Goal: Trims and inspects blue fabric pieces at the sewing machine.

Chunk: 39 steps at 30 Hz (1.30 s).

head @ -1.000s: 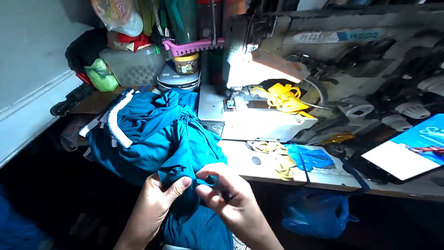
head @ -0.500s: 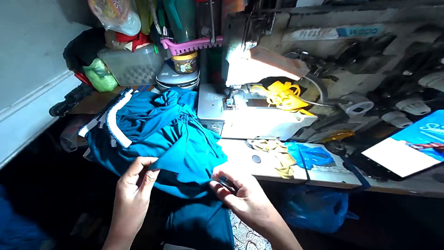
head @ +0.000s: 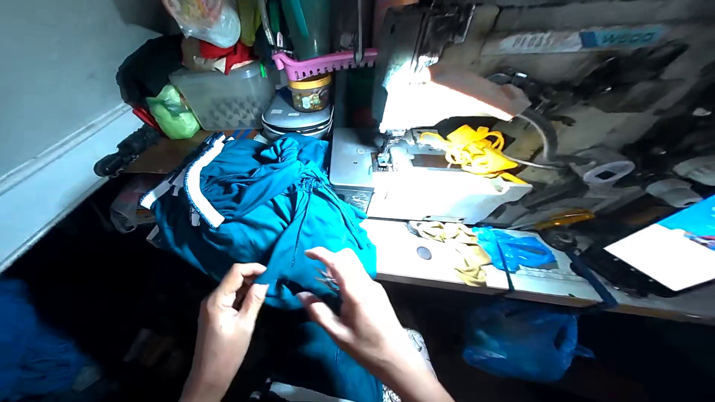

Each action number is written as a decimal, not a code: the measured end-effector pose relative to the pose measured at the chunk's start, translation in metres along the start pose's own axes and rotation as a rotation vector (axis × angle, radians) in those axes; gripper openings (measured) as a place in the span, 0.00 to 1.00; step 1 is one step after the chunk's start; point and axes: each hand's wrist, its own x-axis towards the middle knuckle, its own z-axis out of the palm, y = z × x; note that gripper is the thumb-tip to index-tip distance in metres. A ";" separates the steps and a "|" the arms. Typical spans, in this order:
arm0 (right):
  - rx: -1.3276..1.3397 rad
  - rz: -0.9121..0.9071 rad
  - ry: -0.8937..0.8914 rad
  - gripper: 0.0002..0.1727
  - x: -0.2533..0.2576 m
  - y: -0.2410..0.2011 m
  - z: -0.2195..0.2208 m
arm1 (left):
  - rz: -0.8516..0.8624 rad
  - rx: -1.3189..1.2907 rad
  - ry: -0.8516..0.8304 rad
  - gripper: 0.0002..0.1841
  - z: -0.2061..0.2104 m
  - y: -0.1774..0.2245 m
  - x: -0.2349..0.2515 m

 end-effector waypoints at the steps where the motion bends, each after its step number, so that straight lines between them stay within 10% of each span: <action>1: -0.020 -0.006 0.007 0.27 0.005 -0.008 0.007 | 0.089 -0.004 -0.017 0.11 0.003 0.010 -0.001; 5: 0.193 0.018 0.191 0.21 0.020 0.010 0.020 | 0.138 -0.364 -0.153 0.09 0.006 0.032 0.004; 12: 1.187 0.594 0.188 0.07 0.019 0.028 -0.027 | -0.474 -0.962 0.013 0.15 0.007 0.032 0.034; 18: 1.385 0.570 0.195 0.13 0.030 0.033 -0.037 | -0.473 -0.849 -0.008 0.14 0.011 0.030 0.057; 25: 1.013 0.222 0.135 0.10 0.034 0.038 -0.040 | 0.084 -0.369 -0.200 0.12 -0.007 0.006 0.063; 39: -0.068 -0.204 0.375 0.10 0.036 0.018 -0.052 | 0.324 0.133 0.067 0.08 -0.006 0.031 0.077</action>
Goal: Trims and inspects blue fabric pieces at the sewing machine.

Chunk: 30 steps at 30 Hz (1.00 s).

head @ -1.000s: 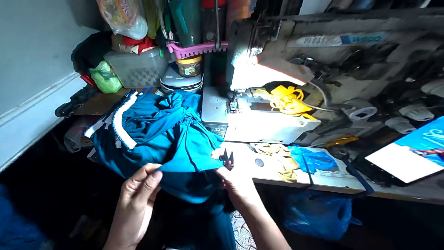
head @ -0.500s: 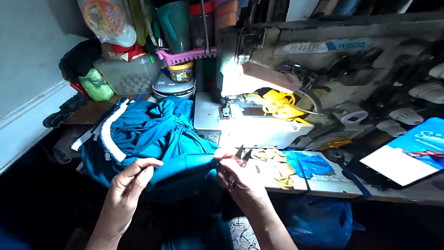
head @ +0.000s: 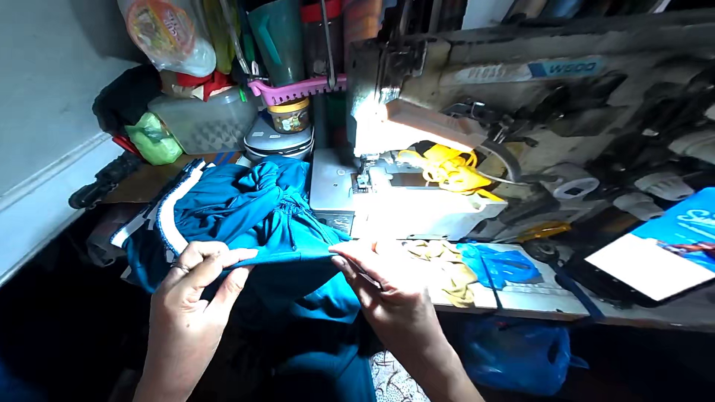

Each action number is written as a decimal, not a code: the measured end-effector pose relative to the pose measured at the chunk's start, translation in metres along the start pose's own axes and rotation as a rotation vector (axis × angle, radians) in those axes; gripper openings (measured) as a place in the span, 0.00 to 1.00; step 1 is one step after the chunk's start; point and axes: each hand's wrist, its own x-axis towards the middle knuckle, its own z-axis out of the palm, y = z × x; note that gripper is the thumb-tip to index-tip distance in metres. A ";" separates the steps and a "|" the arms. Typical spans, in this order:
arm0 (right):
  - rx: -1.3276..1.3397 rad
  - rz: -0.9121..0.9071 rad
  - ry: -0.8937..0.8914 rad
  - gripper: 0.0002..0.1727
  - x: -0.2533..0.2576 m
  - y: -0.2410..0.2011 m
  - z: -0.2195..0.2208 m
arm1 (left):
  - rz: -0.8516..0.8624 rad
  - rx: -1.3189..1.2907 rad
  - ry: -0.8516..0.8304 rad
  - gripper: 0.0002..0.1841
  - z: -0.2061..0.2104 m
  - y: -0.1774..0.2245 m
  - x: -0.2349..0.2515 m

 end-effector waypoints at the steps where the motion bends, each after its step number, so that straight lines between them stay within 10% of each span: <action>1: -0.005 -0.025 0.016 0.10 0.001 -0.004 -0.007 | -0.004 -0.075 0.001 0.08 0.002 0.005 0.006; 7: 0.381 0.220 0.021 0.06 0.003 -0.018 -0.049 | -0.035 -0.448 -0.146 0.08 0.033 0.049 0.058; 15: 0.973 1.213 0.034 0.09 0.008 0.056 -0.014 | -0.060 0.064 -0.568 0.10 0.163 0.003 0.130; 24: 1.087 1.156 -0.116 0.21 0.024 0.075 -0.002 | -0.282 0.237 -0.662 0.16 0.217 0.012 0.167; 30: 0.049 0.579 0.098 0.17 0.006 0.068 -0.009 | 0.114 0.159 -0.413 0.12 0.161 -0.002 0.141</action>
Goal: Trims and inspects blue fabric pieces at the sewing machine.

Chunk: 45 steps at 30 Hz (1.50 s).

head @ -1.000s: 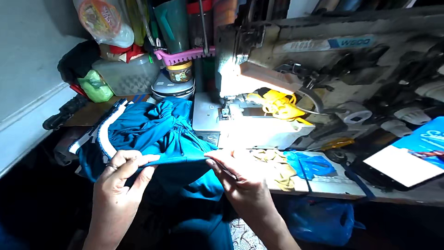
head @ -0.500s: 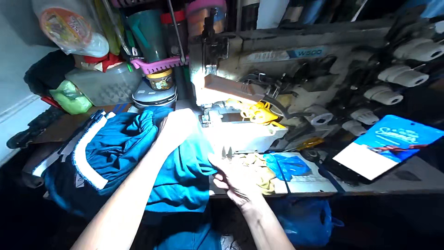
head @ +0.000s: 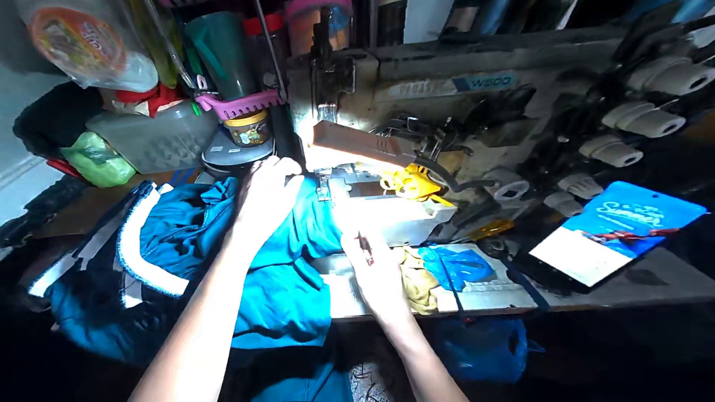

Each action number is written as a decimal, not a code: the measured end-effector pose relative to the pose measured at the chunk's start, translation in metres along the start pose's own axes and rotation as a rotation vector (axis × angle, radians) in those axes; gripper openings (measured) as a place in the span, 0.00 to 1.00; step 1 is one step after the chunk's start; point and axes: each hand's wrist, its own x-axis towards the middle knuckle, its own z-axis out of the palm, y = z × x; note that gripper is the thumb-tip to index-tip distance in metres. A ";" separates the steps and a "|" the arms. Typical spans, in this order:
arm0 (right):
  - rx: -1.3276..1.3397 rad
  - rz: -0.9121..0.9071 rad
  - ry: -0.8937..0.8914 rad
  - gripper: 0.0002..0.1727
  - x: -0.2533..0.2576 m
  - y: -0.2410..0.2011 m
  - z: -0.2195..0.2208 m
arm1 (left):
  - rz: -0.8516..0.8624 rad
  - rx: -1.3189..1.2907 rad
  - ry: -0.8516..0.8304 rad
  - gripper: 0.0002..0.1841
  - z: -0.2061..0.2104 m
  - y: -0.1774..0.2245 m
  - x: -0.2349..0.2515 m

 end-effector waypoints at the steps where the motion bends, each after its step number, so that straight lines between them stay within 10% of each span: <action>1: -0.086 -0.114 0.050 0.19 0.000 -0.001 0.001 | -0.001 -0.048 0.041 0.11 -0.013 0.005 -0.017; 6: -0.154 -0.189 -0.210 0.11 -0.003 -0.017 0.003 | -0.007 -0.079 -0.001 0.11 -0.033 -0.003 -0.084; 12: 0.780 0.607 -0.422 0.08 -0.005 -0.019 -0.014 | -0.323 -0.621 -0.077 0.11 -0.032 0.028 -0.100; 18: 0.086 -0.057 -0.251 0.14 -0.020 -0.022 -0.012 | -0.629 -1.200 -0.199 0.09 -0.001 0.059 -0.096; 22: 0.116 -0.142 -0.277 0.07 -0.027 -0.023 -0.015 | -0.602 -1.149 -0.252 0.07 0.011 0.061 -0.098; 27: 0.133 0.158 -0.386 0.11 -0.007 -0.005 -0.024 | -0.355 -0.883 -0.723 0.13 -0.006 0.050 -0.091; 34: -0.006 -0.162 -0.392 0.07 -0.013 -0.047 -0.015 | 0.254 0.139 -0.676 0.10 -0.061 0.051 -0.044; 37: -0.010 -0.203 -0.383 0.09 0.007 -0.050 -0.024 | 0.135 0.482 -0.798 0.13 -0.103 0.052 -0.018; 41: -0.007 0.016 -0.245 0.14 0.031 -0.044 -0.035 | 0.088 0.572 -0.585 0.19 -0.148 0.026 -0.003; 45: -0.048 -0.269 -0.266 0.17 0.048 -0.045 -0.018 | 0.291 0.421 -0.460 0.08 -0.147 0.023 -0.002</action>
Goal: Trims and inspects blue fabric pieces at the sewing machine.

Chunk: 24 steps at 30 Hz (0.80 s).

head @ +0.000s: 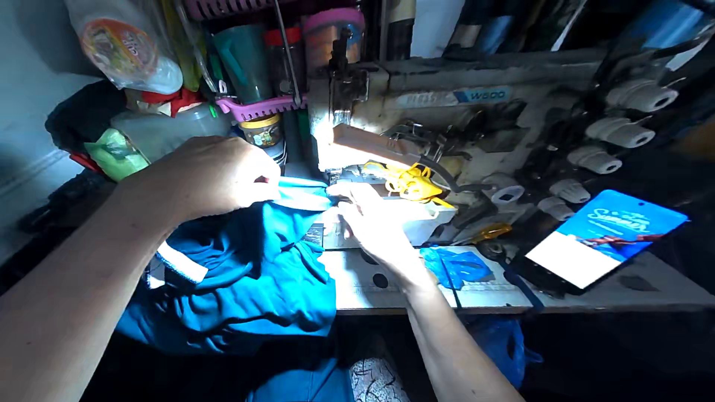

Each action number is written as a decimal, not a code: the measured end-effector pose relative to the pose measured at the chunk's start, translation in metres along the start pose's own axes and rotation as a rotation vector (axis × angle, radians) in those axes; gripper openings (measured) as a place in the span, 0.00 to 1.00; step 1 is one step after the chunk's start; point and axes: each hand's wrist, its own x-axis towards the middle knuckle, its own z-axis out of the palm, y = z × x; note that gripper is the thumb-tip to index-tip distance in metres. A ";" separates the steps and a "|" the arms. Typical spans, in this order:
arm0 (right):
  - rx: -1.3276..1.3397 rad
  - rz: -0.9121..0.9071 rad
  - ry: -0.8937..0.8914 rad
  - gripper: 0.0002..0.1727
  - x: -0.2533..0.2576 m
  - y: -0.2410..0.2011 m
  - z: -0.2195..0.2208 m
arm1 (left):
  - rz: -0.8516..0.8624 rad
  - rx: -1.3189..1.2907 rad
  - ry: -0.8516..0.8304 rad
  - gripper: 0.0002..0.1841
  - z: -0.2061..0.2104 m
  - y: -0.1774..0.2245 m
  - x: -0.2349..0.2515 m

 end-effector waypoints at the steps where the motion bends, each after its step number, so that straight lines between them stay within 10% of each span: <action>1: -0.005 -0.037 -0.007 0.18 0.003 0.002 0.004 | 0.045 -0.012 0.023 0.06 0.001 0.003 0.002; 8: 0.236 0.113 -0.186 0.15 -0.017 0.024 0.017 | 0.300 -0.338 -0.086 0.09 0.006 0.021 0.018; 15: 0.358 0.175 -0.153 0.14 -0.019 0.038 0.026 | 0.009 -0.009 -0.347 0.16 0.016 0.015 0.045; 24: 0.339 0.155 -0.175 0.11 -0.005 0.038 0.022 | 0.032 -0.068 -0.341 0.10 -0.006 0.032 0.042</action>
